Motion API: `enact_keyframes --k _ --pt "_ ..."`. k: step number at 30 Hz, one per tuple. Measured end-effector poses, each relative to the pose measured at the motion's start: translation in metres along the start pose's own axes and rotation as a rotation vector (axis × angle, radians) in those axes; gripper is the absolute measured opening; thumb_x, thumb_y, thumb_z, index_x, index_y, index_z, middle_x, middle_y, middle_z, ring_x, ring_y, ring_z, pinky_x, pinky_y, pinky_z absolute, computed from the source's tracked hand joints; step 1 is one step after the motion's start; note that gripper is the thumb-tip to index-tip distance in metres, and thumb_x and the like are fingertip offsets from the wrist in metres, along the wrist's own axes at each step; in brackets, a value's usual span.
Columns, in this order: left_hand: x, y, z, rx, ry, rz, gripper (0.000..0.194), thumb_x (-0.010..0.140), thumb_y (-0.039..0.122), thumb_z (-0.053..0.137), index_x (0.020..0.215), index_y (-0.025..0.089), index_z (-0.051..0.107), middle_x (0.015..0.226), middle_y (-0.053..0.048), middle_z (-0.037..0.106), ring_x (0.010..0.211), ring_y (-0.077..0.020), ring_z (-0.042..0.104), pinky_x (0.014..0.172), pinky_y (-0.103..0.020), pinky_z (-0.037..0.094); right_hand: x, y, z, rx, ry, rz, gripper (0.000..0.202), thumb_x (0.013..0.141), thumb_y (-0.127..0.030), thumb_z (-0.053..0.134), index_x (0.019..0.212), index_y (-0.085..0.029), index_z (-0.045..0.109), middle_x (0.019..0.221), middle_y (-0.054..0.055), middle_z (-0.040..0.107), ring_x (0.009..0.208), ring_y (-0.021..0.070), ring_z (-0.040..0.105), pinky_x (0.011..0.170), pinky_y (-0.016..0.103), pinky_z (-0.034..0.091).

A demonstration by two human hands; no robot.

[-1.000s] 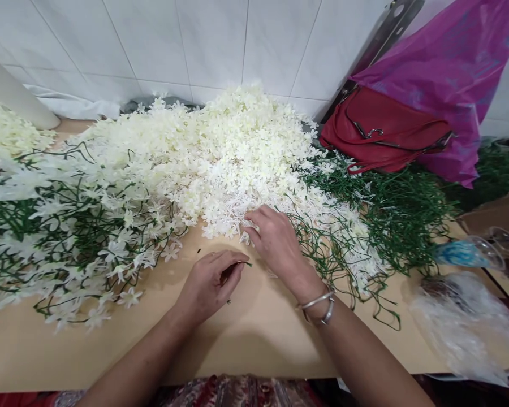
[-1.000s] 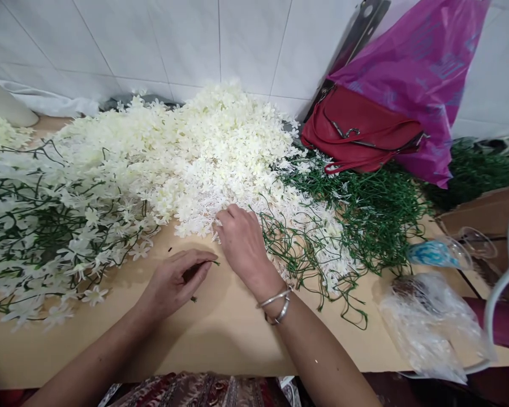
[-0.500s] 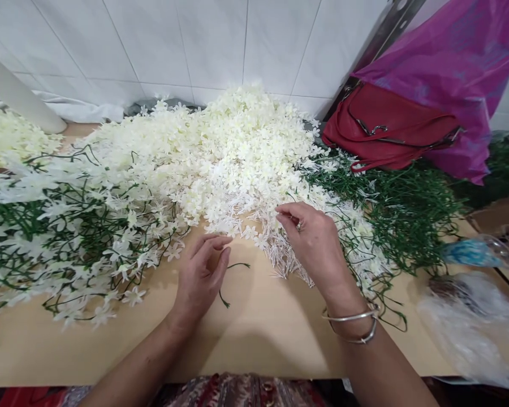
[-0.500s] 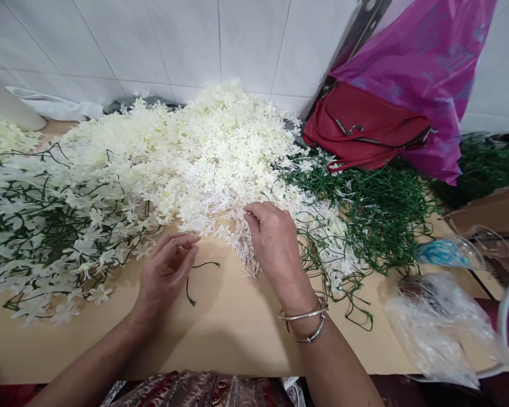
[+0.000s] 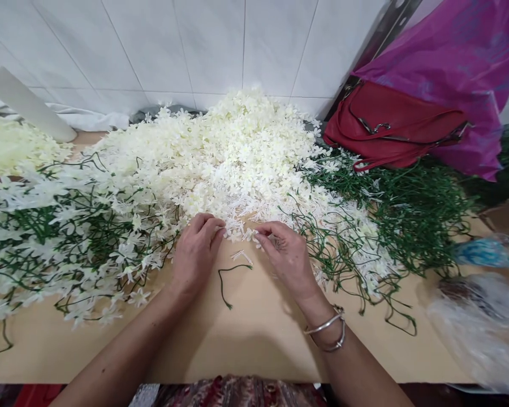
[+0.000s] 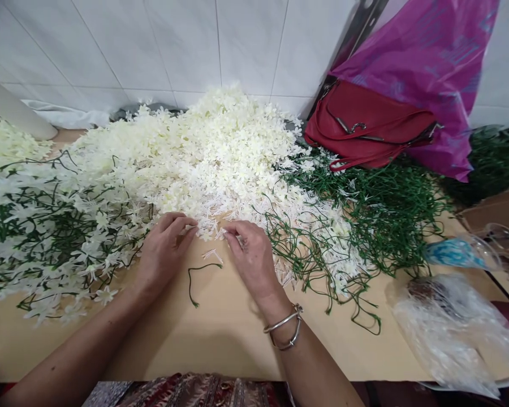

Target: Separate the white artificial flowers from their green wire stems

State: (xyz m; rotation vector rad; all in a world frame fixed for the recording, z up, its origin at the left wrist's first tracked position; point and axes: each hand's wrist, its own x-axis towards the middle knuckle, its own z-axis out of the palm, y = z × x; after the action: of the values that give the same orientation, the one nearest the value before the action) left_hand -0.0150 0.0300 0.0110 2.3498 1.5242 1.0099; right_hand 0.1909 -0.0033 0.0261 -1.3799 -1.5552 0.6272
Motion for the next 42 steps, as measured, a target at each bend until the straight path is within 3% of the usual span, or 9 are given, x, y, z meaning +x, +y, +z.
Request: enact_keyframes --k 4,7,11,15,20,27,32,42 --pt "0.002 0.007 -0.006 -0.143 0.143 -0.09 0.009 0.1 0.025 0.061 0.096 0.021 0.069 0.102 -0.006 0.07 0.097 -0.0216 0.066 0.087 -0.035 0.053 -0.001 0.0 0.0 0.088 0.063 0.014 0.012 0.096 -0.02 0.067 0.102 -0.024 0.076 0.096 0.004 0.078 0.09 0.0204 0.071 0.085 0.036 0.054" --pt "0.004 0.021 -0.009 -0.451 0.213 -0.266 0.01 0.095 0.03 0.069 0.094 0.02 0.068 0.106 -0.006 0.072 0.097 -0.0195 0.067 0.085 -0.032 0.054 -0.003 -0.007 0.001 0.174 0.12 0.015 0.009 0.095 -0.019 0.07 0.098 -0.025 0.075 0.093 0.002 0.076 0.087 0.0189 0.069 0.083 0.034 0.055" --pt "0.005 0.04 -0.002 -1.0 0.113 -0.617 0.024 0.087 0.038 0.08 0.094 0.018 0.07 0.093 -0.003 0.071 0.084 -0.0137 0.067 0.078 -0.025 0.056 -0.006 -0.016 0.004 0.225 0.136 -0.038 0.015 0.097 -0.017 0.066 0.101 -0.027 0.077 0.1 0.003 0.074 0.096 0.0185 0.068 0.088 0.035 0.055" --pt "0.003 0.053 0.007 -1.25 0.062 -0.785 0.029 0.077 0.037 0.088 0.089 0.016 0.071 0.087 -0.001 0.07 0.084 -0.0123 0.066 0.079 -0.023 0.058 -0.008 -0.02 0.005 0.224 0.158 -0.018 0.014 0.096 -0.017 0.067 0.1 -0.027 0.077 0.097 0.003 0.073 0.091 0.019 0.068 0.085 0.036 0.055" --pt "0.0 0.059 0.009 -1.266 0.04 -0.769 0.025 0.079 0.035 0.087 0.089 0.017 0.073 0.087 0.0 0.071 0.084 -0.0114 0.066 0.082 -0.023 0.056 -0.009 -0.021 0.009 0.252 0.183 0.097 0.008 0.088 -0.016 0.07 0.09 -0.024 0.07 0.083 0.0 0.07 0.078 0.017 0.064 0.075 0.032 0.054" --pt "-0.002 0.058 0.013 -1.148 0.004 -0.665 0.025 0.079 0.037 0.087 0.087 0.018 0.074 0.084 -0.001 0.071 0.082 -0.0132 0.066 0.08 -0.024 0.054 -0.007 -0.021 0.012 0.407 0.141 0.261 0.023 0.081 -0.021 0.072 0.102 -0.024 0.063 0.073 -0.003 0.067 0.068 0.0148 0.063 0.067 0.028 0.053" --pt "-0.001 0.058 0.013 -1.085 -0.01 -0.552 0.023 0.082 0.039 0.084 0.089 0.019 0.074 0.096 -0.005 0.077 0.09 -0.0172 0.07 0.084 -0.029 0.057 -0.005 -0.019 0.009 0.517 0.086 0.364 0.033 0.078 -0.026 0.075 0.108 -0.022 0.063 0.069 -0.006 0.061 0.062 0.0125 0.056 0.063 0.027 0.049" --pt "0.0 0.056 0.011 -1.071 -0.091 -0.5 0.022 0.085 0.04 0.082 0.088 0.019 0.075 0.114 -0.01 0.079 0.11 -0.0252 0.072 0.1 -0.038 0.057 -0.003 -0.015 0.006 0.596 0.034 0.376 0.033 0.079 -0.025 0.074 0.112 -0.023 0.071 0.069 -0.007 0.058 0.061 0.0112 0.052 0.061 0.026 0.047"
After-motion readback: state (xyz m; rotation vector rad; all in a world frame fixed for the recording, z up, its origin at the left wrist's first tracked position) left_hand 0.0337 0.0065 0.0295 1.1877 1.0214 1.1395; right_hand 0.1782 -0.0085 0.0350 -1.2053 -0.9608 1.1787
